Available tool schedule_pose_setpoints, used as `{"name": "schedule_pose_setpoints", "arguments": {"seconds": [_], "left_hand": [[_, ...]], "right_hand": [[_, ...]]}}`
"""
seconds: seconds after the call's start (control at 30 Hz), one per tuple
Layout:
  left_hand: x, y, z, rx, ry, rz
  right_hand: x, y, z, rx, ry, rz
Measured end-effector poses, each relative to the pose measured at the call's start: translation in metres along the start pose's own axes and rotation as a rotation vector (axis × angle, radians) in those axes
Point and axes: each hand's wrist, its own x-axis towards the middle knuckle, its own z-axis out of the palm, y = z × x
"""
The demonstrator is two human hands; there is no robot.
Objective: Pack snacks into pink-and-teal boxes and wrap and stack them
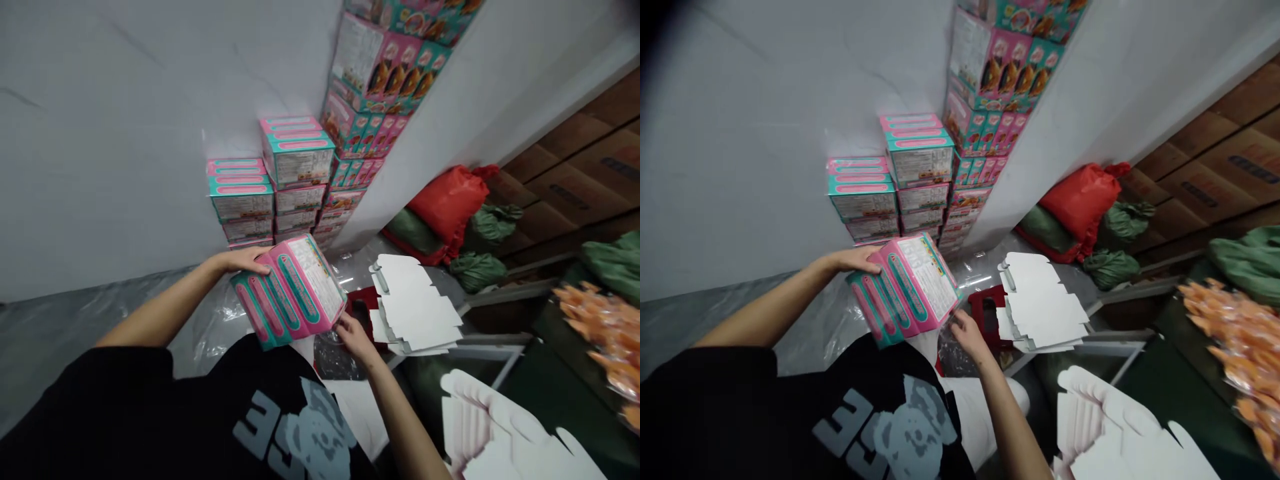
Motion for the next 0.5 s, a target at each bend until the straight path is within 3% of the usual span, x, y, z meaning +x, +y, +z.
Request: {"name": "schedule_pose_setpoints", "arguments": {"seconds": [0.07,0.13,0.23,0.3,0.33,0.4,0.5], "left_hand": [[0.004,0.002,-0.012,-0.111,-0.117,-0.110],[0.012,0.001,-0.015,-0.144,-0.243,-0.117],[0.027,0.001,-0.001,-0.033,-0.314,-0.053],[0.033,0.004,0.013,0.059,-0.287,0.013],[0.033,0.005,0.018,0.084,-0.238,0.072],[0.022,0.000,0.023,0.078,-0.032,0.257],[-0.020,-0.042,0.020,-0.087,0.451,0.540]], "right_hand": [[0.004,0.007,-0.003,-0.089,-0.045,0.036],[0.008,0.014,-0.008,-0.050,0.054,0.102],[0.013,0.018,-0.014,0.174,0.280,0.189],[0.013,0.015,-0.011,0.236,0.215,0.220],[0.012,0.012,-0.006,0.226,0.120,0.227],[0.006,0.010,0.008,0.188,-0.053,0.215],[-0.003,0.018,0.027,0.220,-0.101,0.180]]}}
